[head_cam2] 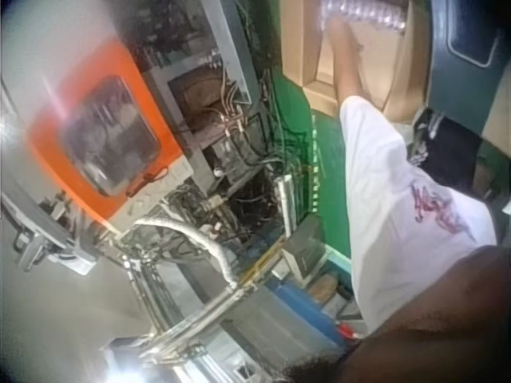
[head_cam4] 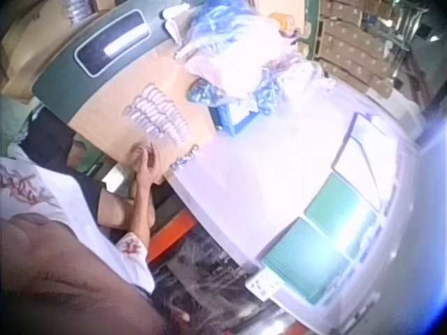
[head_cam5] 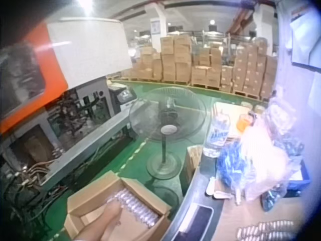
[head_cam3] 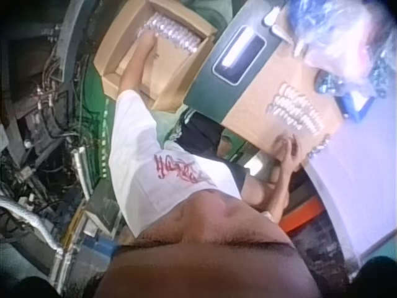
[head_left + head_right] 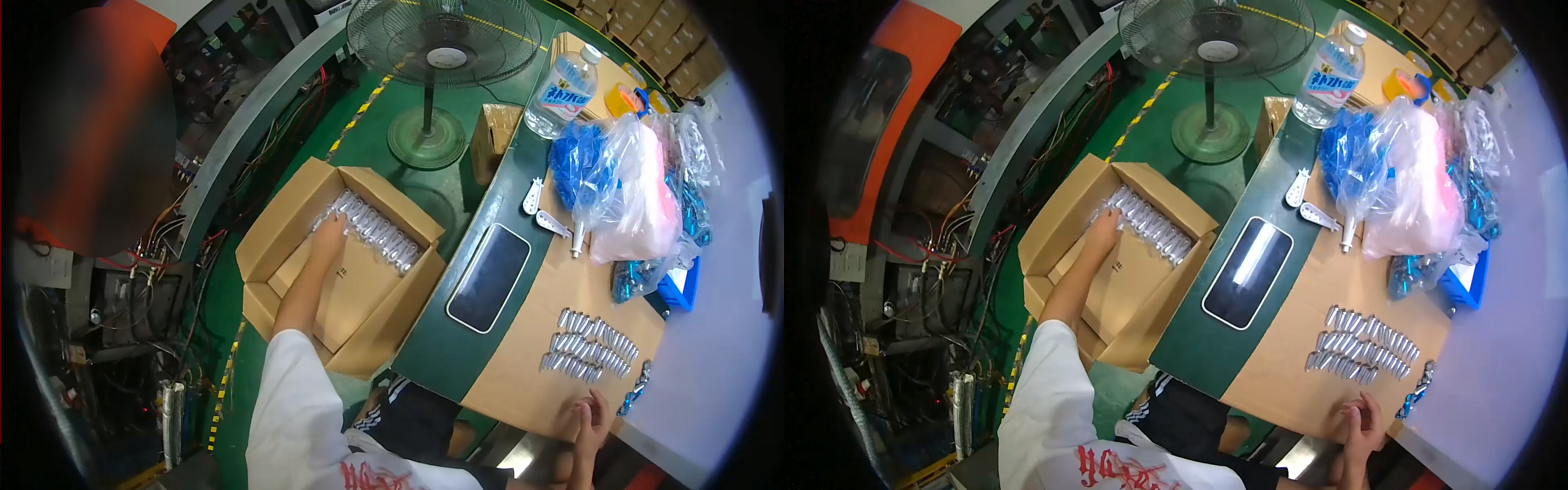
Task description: The person assembles plastic components by inserting blue plastic inserts into white plastic housings by hand.
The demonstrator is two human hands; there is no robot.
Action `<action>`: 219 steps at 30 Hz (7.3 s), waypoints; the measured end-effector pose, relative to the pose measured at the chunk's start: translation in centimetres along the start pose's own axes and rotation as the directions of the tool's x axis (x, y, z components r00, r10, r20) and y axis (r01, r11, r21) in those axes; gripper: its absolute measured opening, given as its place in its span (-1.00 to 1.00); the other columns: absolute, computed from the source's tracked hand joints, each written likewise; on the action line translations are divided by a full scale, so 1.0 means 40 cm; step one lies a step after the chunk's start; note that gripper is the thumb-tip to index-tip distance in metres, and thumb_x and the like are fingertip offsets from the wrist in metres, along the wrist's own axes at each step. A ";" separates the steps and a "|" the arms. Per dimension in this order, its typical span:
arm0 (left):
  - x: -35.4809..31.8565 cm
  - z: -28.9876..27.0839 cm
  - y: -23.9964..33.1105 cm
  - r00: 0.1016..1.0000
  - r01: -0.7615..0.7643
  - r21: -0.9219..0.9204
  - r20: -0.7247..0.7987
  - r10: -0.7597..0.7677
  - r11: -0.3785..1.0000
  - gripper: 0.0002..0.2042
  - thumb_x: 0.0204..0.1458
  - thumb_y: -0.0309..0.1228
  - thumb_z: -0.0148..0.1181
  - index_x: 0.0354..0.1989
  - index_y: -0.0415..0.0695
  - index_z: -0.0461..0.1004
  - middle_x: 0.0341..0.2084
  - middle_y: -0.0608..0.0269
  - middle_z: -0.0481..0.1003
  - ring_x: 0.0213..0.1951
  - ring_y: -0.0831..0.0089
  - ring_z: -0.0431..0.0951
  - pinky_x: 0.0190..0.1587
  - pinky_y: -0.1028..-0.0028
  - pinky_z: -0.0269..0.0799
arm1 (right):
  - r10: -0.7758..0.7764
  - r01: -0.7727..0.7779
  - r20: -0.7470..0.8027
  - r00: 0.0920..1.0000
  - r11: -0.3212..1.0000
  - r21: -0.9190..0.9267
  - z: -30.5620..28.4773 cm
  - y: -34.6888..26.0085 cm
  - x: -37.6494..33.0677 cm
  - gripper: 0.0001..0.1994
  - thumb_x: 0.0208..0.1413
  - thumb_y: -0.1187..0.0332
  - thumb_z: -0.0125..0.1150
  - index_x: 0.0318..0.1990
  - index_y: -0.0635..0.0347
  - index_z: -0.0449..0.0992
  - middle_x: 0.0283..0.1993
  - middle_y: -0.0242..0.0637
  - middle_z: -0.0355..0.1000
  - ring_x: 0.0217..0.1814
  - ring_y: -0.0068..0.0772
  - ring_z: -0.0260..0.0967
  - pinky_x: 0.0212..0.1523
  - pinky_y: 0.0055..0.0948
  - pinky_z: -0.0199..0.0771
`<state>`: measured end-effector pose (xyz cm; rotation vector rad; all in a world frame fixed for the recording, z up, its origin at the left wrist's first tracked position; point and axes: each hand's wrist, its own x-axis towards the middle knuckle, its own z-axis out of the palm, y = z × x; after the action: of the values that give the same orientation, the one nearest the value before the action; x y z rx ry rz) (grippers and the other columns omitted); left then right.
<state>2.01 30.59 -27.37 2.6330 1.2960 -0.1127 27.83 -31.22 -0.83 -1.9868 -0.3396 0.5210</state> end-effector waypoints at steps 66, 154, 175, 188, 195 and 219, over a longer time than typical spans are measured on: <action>-0.993 -0.205 1.183 -0.832 -0.388 -0.459 -0.200 0.518 -0.800 -0.74 0.02 -0.15 0.12 -0.62 0.01 0.42 -0.59 0.30 0.50 -0.56 0.23 0.50 -0.56 0.23 0.33 | -0.364 0.361 0.019 0.931 0.928 0.090 -0.175 -0.071 -0.104 -0.77 0.19 0.34 0.19 -0.06 0.21 0.60 -0.29 -0.21 0.60 -0.29 -0.44 0.58 -0.20 -0.46 0.55; -0.906 0.102 1.170 -0.584 -0.803 -0.404 0.388 0.713 -0.438 -0.65 -0.07 0.02 0.23 -0.40 -0.03 0.65 -0.43 0.13 0.61 -0.28 0.13 0.63 -0.23 0.11 0.52 | -0.150 0.182 -0.180 0.972 0.967 0.178 -0.274 -0.035 -0.087 -0.90 0.08 0.55 0.20 -0.28 0.38 0.60 -0.42 -0.17 0.56 -0.38 -0.40 0.55 -0.30 -0.50 0.50; -0.907 0.051 1.178 -0.565 -0.825 -0.310 0.405 0.719 -0.473 -0.70 -0.07 -0.01 0.20 -0.33 0.06 0.60 -0.35 0.24 0.59 -0.24 0.22 0.61 -0.17 0.09 0.48 | -0.188 0.293 0.329 0.925 0.906 -0.305 -0.284 -0.041 -0.103 -0.71 0.07 0.26 0.28 -0.12 0.24 0.56 -0.26 -0.11 0.54 -0.22 -0.13 0.53 -0.16 -0.28 0.50; -0.902 0.039 1.187 -0.571 -0.820 -0.343 0.431 0.698 -0.459 -0.64 -0.06 0.03 0.20 -0.28 0.01 0.59 -0.34 0.17 0.59 -0.22 0.18 0.61 -0.21 0.07 0.49 | -0.015 0.263 0.467 0.884 0.842 -0.471 -0.285 -0.026 -0.114 -0.53 0.14 0.01 0.18 0.05 0.19 0.49 -0.09 -0.04 0.51 -0.06 0.02 0.47 -0.04 -0.20 0.48; -0.905 0.063 1.181 -0.574 -0.819 -0.340 0.440 0.691 -0.463 -0.63 -0.06 0.04 0.20 -0.28 0.01 0.59 -0.34 0.17 0.59 -0.23 0.17 0.61 -0.21 0.06 0.49 | 0.041 0.224 0.478 0.878 0.846 -0.484 -0.289 -0.042 -0.113 -0.50 0.15 -0.02 0.16 0.07 0.17 0.48 -0.06 -0.01 0.51 -0.05 0.02 0.48 -0.04 -0.17 0.48; -0.900 0.048 1.181 -0.599 -0.798 -0.344 0.367 0.712 -0.494 -0.62 -0.09 0.05 0.23 -0.33 -0.01 0.59 -0.39 0.16 0.58 -0.28 0.16 0.62 -0.25 0.09 0.50 | 0.039 0.231 0.478 0.877 0.839 -0.493 -0.291 -0.029 -0.114 -0.50 0.14 -0.03 0.17 0.09 0.12 0.46 -0.02 -0.10 0.50 0.02 -0.04 0.46 -0.01 -0.22 0.47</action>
<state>17.39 -25.76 -16.55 2.2638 -1.7739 -0.5482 29.66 -41.72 5.76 -2.3432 -0.9859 0.9266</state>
